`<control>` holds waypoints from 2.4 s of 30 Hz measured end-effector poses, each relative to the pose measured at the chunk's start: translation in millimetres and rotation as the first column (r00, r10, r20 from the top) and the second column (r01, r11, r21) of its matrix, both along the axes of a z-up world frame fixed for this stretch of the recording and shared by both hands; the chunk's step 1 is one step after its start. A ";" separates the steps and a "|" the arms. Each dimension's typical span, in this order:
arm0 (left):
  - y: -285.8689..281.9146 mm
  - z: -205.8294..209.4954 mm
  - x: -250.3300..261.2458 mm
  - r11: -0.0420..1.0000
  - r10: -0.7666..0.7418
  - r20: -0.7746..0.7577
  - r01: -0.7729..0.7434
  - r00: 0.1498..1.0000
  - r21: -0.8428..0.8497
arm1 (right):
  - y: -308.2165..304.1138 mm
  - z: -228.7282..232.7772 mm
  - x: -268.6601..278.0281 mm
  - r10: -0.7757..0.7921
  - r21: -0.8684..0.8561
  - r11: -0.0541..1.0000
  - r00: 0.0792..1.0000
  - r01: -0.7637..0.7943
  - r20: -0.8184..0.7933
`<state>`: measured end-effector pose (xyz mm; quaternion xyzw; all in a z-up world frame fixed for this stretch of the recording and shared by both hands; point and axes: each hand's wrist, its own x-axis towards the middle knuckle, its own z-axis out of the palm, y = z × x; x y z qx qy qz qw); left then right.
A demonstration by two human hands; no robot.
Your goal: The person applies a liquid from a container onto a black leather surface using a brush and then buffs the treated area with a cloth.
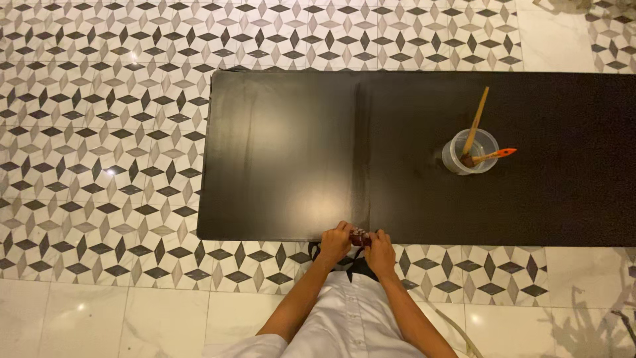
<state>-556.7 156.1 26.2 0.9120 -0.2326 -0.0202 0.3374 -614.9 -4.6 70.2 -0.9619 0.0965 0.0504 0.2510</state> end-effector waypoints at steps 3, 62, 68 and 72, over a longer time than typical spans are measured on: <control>2.0 -0.6 3.6 0.999 -0.022 0.040 0.021 0.999 0.029 | 3.5 0.9 3.2 -0.040 -0.019 0.999 0.998 0.039 -0.046; -128.4 -13.1 409.7 0.924 0.363 -0.112 -0.342 0.925 0.169 | -99.8 -26.4 430.3 -0.080 0.071 0.994 0.997 0.080 -0.006; -138.0 -14.3 440.2 0.905 0.424 -0.164 -0.410 0.891 0.111 | -110.1 -43.7 466.4 -0.062 0.044 0.997 0.991 0.057 0.121; -140.5 -23.4 455.8 0.895 0.446 -0.193 -0.429 0.874 0.124 | -116.0 -50.5 494.1 -0.011 -0.019 1.000 0.989 0.014 0.147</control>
